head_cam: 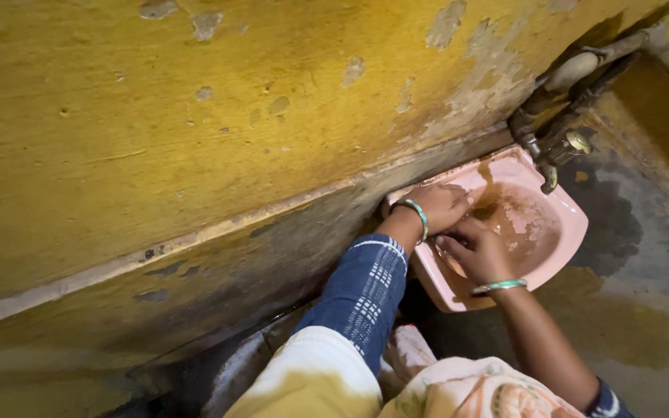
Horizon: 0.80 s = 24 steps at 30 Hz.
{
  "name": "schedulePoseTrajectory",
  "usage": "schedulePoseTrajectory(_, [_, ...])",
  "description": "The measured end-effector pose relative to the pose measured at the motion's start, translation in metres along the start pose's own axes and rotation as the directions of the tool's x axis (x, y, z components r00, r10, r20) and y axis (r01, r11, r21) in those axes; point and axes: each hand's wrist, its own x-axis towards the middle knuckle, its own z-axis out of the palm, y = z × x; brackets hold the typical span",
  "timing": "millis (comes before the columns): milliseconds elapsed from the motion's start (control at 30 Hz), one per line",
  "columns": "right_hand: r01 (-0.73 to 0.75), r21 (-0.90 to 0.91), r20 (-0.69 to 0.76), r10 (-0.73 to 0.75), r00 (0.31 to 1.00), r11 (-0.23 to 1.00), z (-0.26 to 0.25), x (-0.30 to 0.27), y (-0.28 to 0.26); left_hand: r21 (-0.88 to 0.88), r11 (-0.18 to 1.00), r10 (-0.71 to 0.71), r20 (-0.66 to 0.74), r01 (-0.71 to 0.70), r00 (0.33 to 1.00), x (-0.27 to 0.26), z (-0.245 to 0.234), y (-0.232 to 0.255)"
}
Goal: The person cleans a small pink wall-mounted sink by hand using a piece of mesh and water from the tap.
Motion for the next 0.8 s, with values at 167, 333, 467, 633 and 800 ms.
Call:
schedulePoseTrajectory(167, [0.297, -0.187, 0.053, -0.292, 0.955, 0.936, 0.007, 0.004, 0.004, 0.023, 0.999, 0.04, -0.048, -0.038, 0.998, -0.011, -0.003, 0.008])
schedulePoseTrajectory(333, [0.217, -0.178, 0.206, -0.179, 0.962, 0.96, -0.007, -0.008, 0.013, 0.147, 0.986, 0.069, 0.039, -0.074, 0.997, -0.013, -0.008, 0.015])
schedulePoseTrajectory(467, [0.316, -0.258, 0.104, -0.299, 0.949, 0.913, 0.002, 0.003, 0.009, 0.141, 0.988, -0.08, 0.094, 0.066, 0.992, -0.008, -0.008, 0.017])
schedulePoseTrajectory(633, [0.275, -0.394, 0.112, -0.251, 0.962, 0.877, 0.004, 0.012, 0.003, 0.089, 0.987, -0.138, 0.06, 0.133, 0.989, -0.008, -0.013, 0.019])
schedulePoseTrajectory(800, [0.337, -0.217, 0.223, -0.29, 0.931, 0.916, -0.015, -0.004, 0.013, 0.133, 0.983, -0.142, 0.134, 0.124, 0.981, -0.015, -0.02, 0.03])
